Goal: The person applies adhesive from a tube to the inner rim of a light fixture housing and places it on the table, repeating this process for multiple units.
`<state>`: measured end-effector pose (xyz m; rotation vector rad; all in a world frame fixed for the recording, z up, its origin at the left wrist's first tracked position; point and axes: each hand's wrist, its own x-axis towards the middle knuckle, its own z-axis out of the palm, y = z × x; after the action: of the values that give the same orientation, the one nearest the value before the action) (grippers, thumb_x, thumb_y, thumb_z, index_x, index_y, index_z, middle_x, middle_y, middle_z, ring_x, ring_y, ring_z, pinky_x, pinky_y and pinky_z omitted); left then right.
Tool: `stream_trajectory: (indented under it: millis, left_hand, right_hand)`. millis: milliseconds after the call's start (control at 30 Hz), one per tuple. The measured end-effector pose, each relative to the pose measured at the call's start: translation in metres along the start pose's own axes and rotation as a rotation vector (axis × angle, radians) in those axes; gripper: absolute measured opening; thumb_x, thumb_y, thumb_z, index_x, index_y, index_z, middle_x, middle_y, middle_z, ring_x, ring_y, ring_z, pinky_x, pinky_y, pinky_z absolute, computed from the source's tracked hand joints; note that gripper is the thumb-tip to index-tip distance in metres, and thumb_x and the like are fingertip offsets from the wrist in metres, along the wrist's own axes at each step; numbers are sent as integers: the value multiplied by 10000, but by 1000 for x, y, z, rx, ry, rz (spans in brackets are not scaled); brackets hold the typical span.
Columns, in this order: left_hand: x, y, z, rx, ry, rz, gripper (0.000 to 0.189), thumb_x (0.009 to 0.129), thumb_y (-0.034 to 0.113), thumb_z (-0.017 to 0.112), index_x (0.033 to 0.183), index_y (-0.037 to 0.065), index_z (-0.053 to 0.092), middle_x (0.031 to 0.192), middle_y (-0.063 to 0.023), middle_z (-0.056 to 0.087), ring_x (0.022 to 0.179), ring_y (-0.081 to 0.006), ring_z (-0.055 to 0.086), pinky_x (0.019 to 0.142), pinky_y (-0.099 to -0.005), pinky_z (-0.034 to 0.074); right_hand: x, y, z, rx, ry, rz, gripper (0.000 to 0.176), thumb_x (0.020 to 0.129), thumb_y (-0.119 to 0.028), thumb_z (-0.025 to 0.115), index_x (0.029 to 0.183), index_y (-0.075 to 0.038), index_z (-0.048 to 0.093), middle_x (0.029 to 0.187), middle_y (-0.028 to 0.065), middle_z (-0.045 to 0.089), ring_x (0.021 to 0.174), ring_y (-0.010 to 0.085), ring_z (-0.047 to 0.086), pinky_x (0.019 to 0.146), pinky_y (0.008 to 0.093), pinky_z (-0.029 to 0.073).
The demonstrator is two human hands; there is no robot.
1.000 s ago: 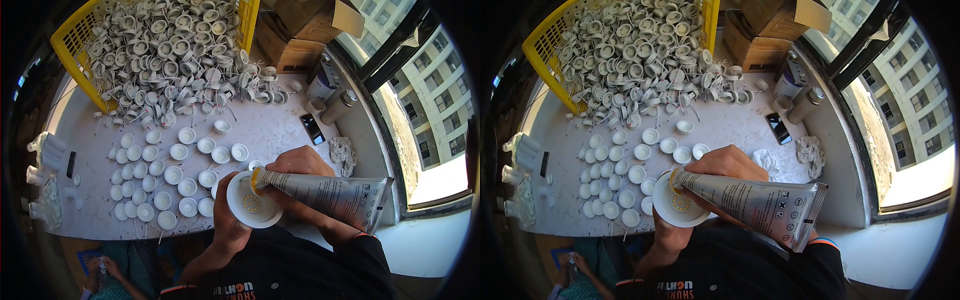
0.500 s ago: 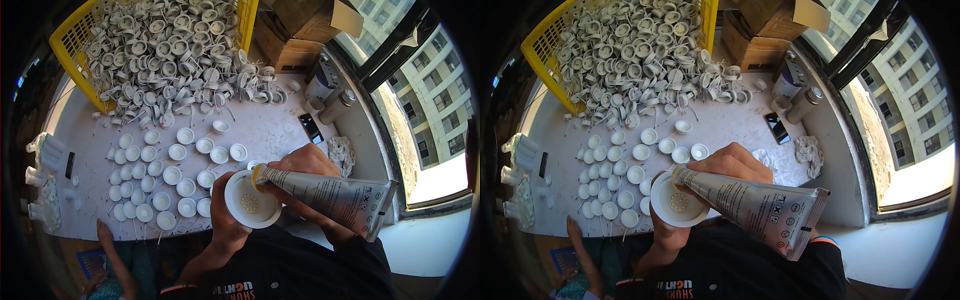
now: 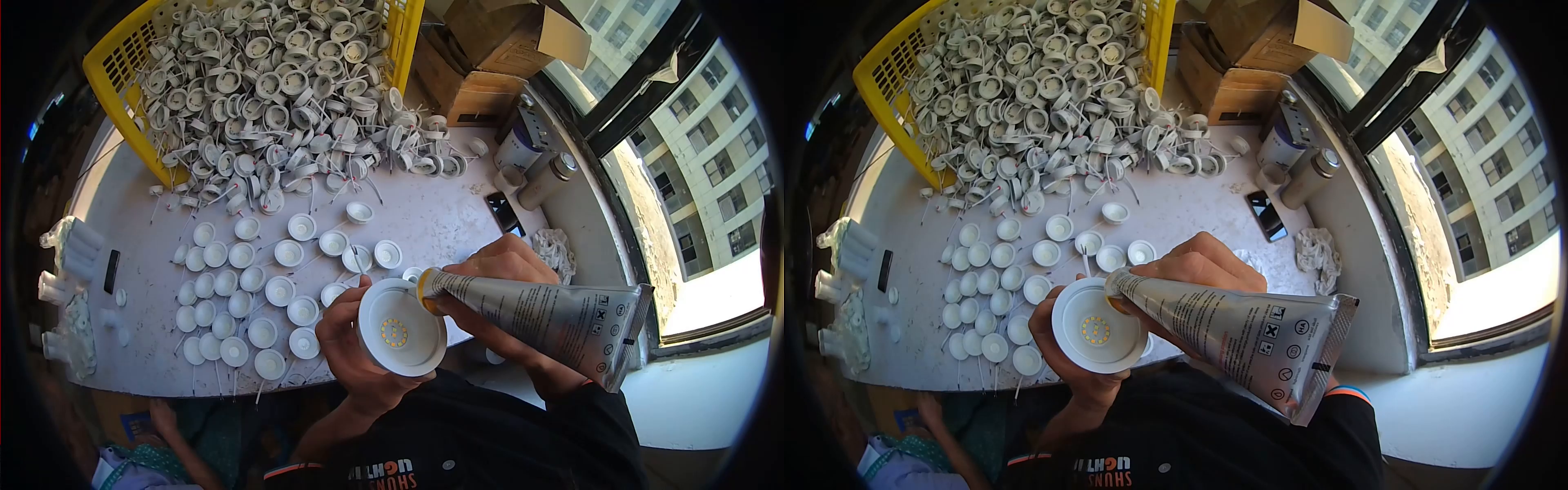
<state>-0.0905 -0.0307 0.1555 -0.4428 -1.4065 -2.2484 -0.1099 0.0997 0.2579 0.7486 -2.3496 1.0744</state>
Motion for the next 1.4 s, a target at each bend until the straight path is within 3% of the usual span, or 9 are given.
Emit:
stream_trajectory:
  millis: [367, 467, 567, 833, 1000, 1100, 1167, 1200, 1400]
  left_hand:
    - [13, 8, -9, 506, -73, 365, 607, 567, 210, 765, 952, 66, 318, 975, -112, 416, 885, -264, 541, 1013, -428, 192]
    - [13, -4, -12, 642, -23, 573, 719, 518, 335, 779, 961, 66, 281, 971, -93, 390, 934, -234, 500, 1010, -439, 215]
    - [12, -7, -10, 573, -7, 633, 589, 572, 171, 755, 922, 121, 283, 937, -70, 383, 802, -276, 568, 1025, -440, 170]
    - [12, -7, -18, 646, -34, 736, 552, 602, 145, 728, 887, 168, 257, 897, -31, 337, 793, -256, 566, 1026, -452, 167]
    - [13, -5, -24, 659, -44, 727, 563, 608, 146, 728, 978, 156, 302, 964, -29, 374, 815, -260, 564, 1026, -447, 166]
    - [22, 10, -25, 737, -99, 444, 527, 724, 297, 623, 1125, 127, 326, 1073, -44, 411, 891, -252, 543, 990, -432, 247]
    - [21, 4, -23, -476, 456, -249, 498, 787, 472, 458, 1101, 92, 385, 1026, -88, 464, 912, -252, 468, 866, -414, 377]
    - [26, 3, -36, -633, 443, -381, 556, 789, 549, 372, 1112, 98, 411, 1072, -76, 483, 826, -210, 493, 687, -339, 424]
    - [28, 15, -99, -850, 520, -656, 542, 809, 565, 311, 1015, 92, 477, 913, -67, 544, 665, -166, 480, 549, -284, 386]
  right_hand:
    - [-2, -3, 0, -30, 48, -10, 177, 587, -97, 732, 724, -87, 620, 726, -2, 577, 585, 100, 528, 486, 203, 465]
    - [-3, -2, -3, -39, 25, -53, 150, 591, -79, 726, 699, -88, 622, 706, -6, 573, 581, 96, 527, 481, 213, 467]
    - [-2, -4, -9, 28, -21, -59, 164, 603, -62, 712, 733, -86, 614, 764, -11, 574, 572, 95, 523, 473, 217, 466]
    - [-3, -7, -19, -109, -283, 5, 91, 740, -154, 611, 826, -134, 588, 742, 2, 521, 712, 140, 502, 549, 256, 429]
    - [-8, 2, -13, 122, -250, 154, 194, 653, -217, 672, 710, -52, 587, 697, 41, 524, 602, 146, 492, 550, 294, 403]
    - [-14, -2, -4, 487, -135, 402, 283, 664, -283, 651, 740, -30, 547, 713, 57, 493, 599, 130, 481, 523, 286, 401]
    - [-17, 1, 8, 999, 77, 540, 297, 707, -200, 625, 850, 10, 472, 727, 88, 503, 528, 119, 487, 416, 225, 418]
    - [-16, 2, 14, 1081, 122, 576, 312, 709, -229, 614, 854, 2, 462, 725, 88, 499, 511, 119, 482, 398, 221, 410]
    - [-8, 6, 54, 1184, 87, 714, 364, 758, -339, 537, 878, -4, 461, 655, 63, 488, 429, 106, 431, 355, 206, 344]
